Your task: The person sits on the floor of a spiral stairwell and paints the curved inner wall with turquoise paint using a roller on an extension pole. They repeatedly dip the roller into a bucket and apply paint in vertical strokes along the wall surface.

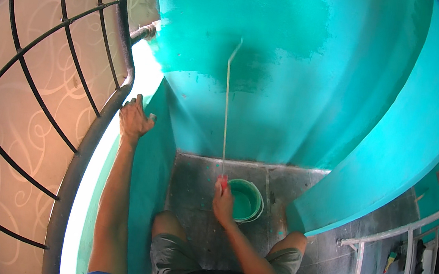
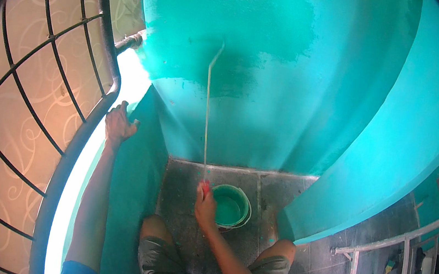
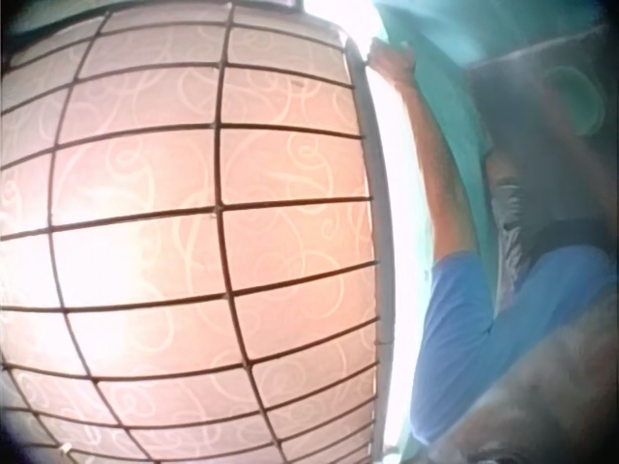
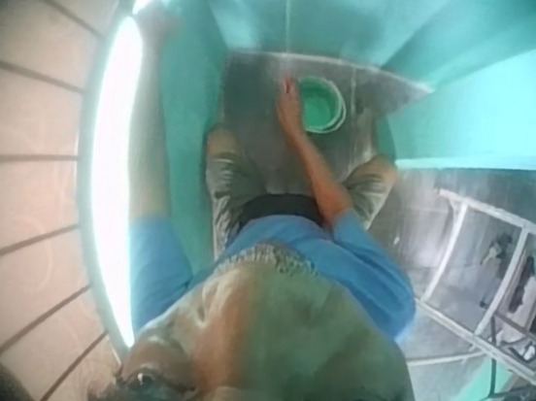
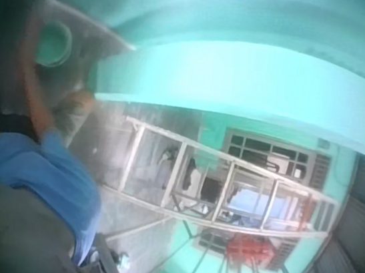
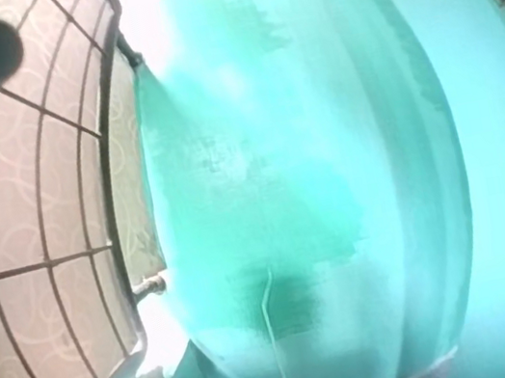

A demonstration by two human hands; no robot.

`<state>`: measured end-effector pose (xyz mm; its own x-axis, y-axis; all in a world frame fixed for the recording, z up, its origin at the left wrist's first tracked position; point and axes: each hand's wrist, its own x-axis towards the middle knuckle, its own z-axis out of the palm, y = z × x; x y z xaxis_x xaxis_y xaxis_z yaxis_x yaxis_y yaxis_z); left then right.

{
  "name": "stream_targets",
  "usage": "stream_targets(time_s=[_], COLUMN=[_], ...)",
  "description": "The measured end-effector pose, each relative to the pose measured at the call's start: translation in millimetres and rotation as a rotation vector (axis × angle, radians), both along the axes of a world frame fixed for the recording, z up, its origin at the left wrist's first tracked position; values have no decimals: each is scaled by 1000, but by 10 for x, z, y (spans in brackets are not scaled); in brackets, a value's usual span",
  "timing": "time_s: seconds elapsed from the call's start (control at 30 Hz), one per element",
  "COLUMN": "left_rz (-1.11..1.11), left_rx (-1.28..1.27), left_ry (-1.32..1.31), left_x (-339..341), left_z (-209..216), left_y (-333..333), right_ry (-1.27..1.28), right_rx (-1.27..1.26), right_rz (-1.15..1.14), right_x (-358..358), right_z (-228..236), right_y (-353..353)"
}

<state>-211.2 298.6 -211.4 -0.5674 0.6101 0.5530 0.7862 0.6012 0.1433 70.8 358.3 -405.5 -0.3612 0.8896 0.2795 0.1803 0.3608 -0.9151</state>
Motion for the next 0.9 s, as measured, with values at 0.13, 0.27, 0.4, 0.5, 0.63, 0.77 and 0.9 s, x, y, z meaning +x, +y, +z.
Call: stream_targets(time_s=[0.13,0.27,0.4,0.5,0.63,0.77,0.9], left_rz=[6,8,-4,3,2,0,-12], left_rx=[6,14,21,10,-3,24,32], left_ry=[12,-20,-22,-17,-16,16,-14], left_x=[-39,6,29,-2,-33,-42,-25], left_z=[-36,18,24,11,-10,-41,-19], left_y=[-40,-28,17,-17,-5,-41,-18], right_ry=[-12,-46,-91,-219,13,-9,39], right_rx=[46,-20,24,-99,51,22,93], right_rz=[31,50,41,3,49,69,59], right_x=[-361,-326,77,158,-175,-571,-639], right_z=[648,478,-224,-318,55,802,684], right_y=[221,208,-180,-311,-133,120,90])
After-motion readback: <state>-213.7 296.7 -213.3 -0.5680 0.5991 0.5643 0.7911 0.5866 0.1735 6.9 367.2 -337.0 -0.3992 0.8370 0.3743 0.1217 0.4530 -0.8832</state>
